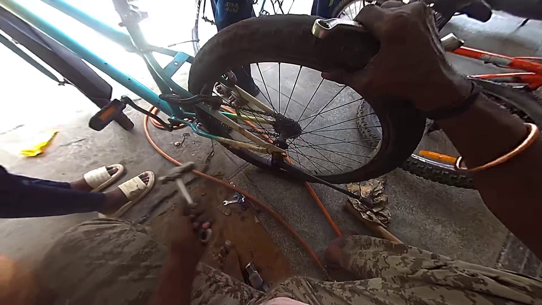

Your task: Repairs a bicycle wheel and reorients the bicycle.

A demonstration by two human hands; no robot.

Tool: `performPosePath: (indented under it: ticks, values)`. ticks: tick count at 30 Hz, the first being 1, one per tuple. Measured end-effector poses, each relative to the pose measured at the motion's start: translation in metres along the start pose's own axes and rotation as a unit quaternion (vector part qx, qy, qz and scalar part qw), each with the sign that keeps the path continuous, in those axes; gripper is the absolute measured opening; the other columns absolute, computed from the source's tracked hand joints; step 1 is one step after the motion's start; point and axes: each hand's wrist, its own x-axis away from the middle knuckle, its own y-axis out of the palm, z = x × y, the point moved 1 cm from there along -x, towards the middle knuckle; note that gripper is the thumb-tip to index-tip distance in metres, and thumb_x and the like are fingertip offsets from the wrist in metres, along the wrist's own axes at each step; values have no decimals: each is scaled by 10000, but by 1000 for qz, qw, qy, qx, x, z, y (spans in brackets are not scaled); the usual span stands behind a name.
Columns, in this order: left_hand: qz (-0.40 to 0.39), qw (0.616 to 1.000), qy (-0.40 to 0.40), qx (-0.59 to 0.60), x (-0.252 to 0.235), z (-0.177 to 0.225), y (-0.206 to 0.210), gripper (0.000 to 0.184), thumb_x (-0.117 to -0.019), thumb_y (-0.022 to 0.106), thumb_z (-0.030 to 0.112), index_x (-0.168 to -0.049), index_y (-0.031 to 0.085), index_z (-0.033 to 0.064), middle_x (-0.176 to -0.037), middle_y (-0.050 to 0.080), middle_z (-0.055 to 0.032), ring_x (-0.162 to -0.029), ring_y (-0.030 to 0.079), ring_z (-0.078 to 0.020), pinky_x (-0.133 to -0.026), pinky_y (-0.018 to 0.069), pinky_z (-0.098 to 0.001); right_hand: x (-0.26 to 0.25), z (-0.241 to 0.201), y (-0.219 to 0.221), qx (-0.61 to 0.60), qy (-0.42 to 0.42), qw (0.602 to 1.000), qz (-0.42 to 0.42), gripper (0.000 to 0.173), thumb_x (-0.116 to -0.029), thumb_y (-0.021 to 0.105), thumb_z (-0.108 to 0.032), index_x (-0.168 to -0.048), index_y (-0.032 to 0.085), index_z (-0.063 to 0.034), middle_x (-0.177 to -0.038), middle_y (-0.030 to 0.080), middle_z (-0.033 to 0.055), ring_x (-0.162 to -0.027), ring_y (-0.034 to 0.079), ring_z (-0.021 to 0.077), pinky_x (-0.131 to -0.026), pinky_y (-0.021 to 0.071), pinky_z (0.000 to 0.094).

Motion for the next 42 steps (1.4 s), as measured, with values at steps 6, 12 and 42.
performPosePath:
  ticks: [6, 12, 42]
  values:
    - [60, 950, 277, 127, -57, 56, -15, 646, -1075, 20, 552, -673, 409, 228, -479, 390, 90, -408, 422, -53, -423, 410, -218, 4, 0, -1, -21, 21, 999, -12, 678, -830, 629, -670, -1083, 653, -41, -967, 668, 184, -923, 655, 369, -765, 472, 599]
    - [-318, 840, -288, -332, 41, -143, 119, 549, -1102, 290, 545, -1035, 602, 97, -708, 555, -5, -545, 538, -113, -482, 482, -272, -3, 3, 5, -9, -16, 1000, 11, 710, -832, 622, -682, -1081, 645, -17, -968, 673, 207, -926, 666, 392, -771, 485, 609]
    - [-24, 926, -74, -370, -47, -121, 19, 528, -1122, 322, 460, -834, 502, 55, -568, 409, -22, -424, 406, -142, -424, 429, -296, 17, 14, 0, 0, -56, 997, 57, 663, -881, 616, -624, -1071, 653, 11, -927, 662, 227, -867, 656, 406, -749, 483, 581]
